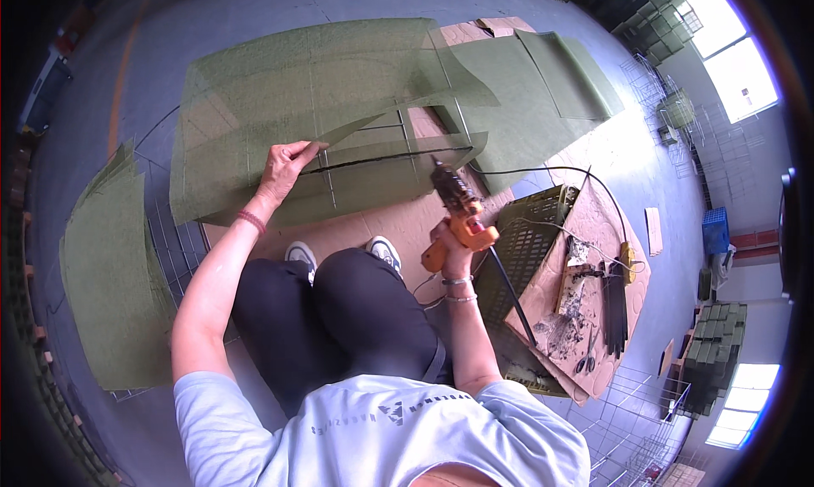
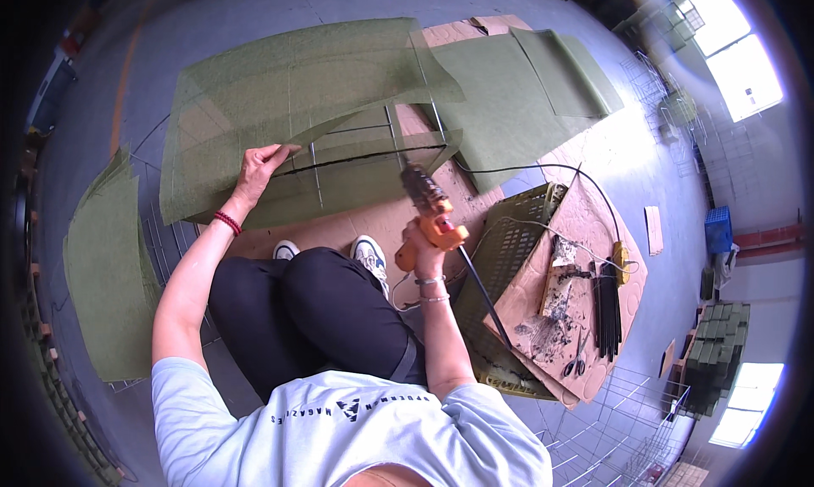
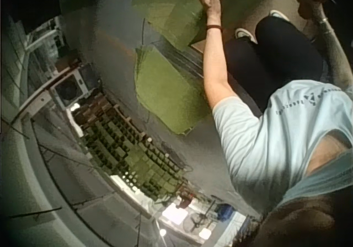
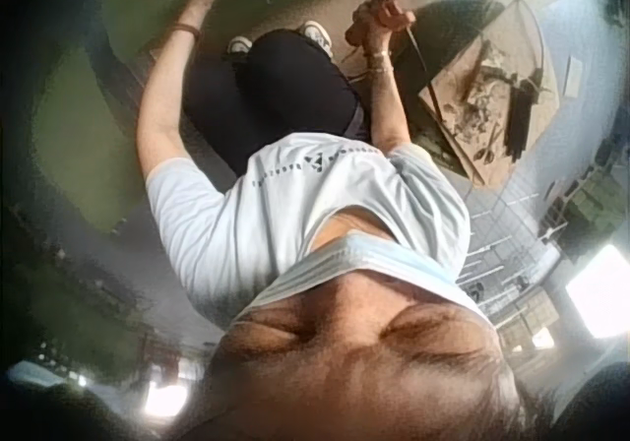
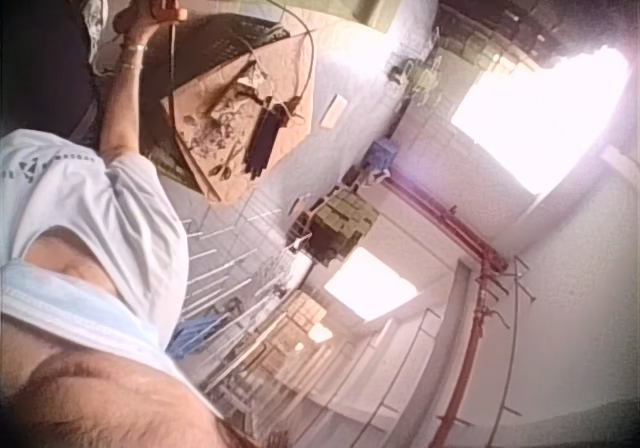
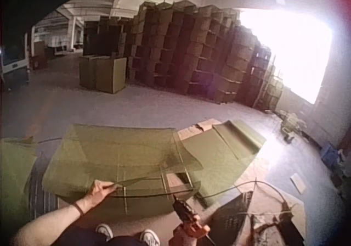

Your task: Using a glue gun to join green mesh panels together in a manufacturing facility.

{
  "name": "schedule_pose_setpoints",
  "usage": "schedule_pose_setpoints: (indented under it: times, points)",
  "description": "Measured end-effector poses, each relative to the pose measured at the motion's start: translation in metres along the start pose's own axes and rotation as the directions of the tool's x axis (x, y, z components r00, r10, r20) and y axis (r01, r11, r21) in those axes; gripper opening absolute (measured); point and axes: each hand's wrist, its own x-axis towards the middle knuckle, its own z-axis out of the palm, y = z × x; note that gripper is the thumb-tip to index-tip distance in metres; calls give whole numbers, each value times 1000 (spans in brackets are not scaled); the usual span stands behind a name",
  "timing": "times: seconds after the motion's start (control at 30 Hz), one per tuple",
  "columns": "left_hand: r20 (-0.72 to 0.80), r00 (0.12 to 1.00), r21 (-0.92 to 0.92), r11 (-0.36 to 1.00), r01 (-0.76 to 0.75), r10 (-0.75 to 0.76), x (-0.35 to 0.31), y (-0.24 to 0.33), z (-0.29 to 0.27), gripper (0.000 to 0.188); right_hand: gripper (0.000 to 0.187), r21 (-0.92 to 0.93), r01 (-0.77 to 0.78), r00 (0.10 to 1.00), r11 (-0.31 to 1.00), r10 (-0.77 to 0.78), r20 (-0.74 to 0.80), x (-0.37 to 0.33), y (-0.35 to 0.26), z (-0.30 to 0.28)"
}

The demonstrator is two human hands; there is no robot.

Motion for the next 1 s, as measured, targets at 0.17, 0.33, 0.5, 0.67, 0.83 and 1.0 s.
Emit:
schedule_pose_setpoints:
  times: [0.17, 0.33, 0.5, 0.67, 0.83, 1.0]
  points:
    - [-13, 1000, -9, 1000, -28, 28, 0, -7, -2, 28, 17, 52, 81, 993, 995, -76, -89, 15, -14, -16]
    - [-22, 999, -6, 1000, -28, 28, 1, -10, -1, 28, 18, 91, 95, 990, 991, -84, -115, 22, -21, -19]
    - [-21, 1000, -10, 1000, -23, 23, 2, -11, -1, 29, 19, 106, 103, 989, 989, -91, -118, 27, -21, -17]
    - [-19, 999, -17, 999, -33, 33, 1, -5, 1, 29, 21, 70, 53, 995, 996, -46, -90, 21, -12, -11]
    - [29, 999, 19, 1000, 18, -18, 0, -4, -3, 29, 20, 71, 52, 995, 996, -46, -88, 17, -13, -10]
    - [0, 1000, 24, 1000, -6, 6, 3, -13, -4, 29, 20, 54, 27, 998, 998, -24, -62, 15, -14, -5]
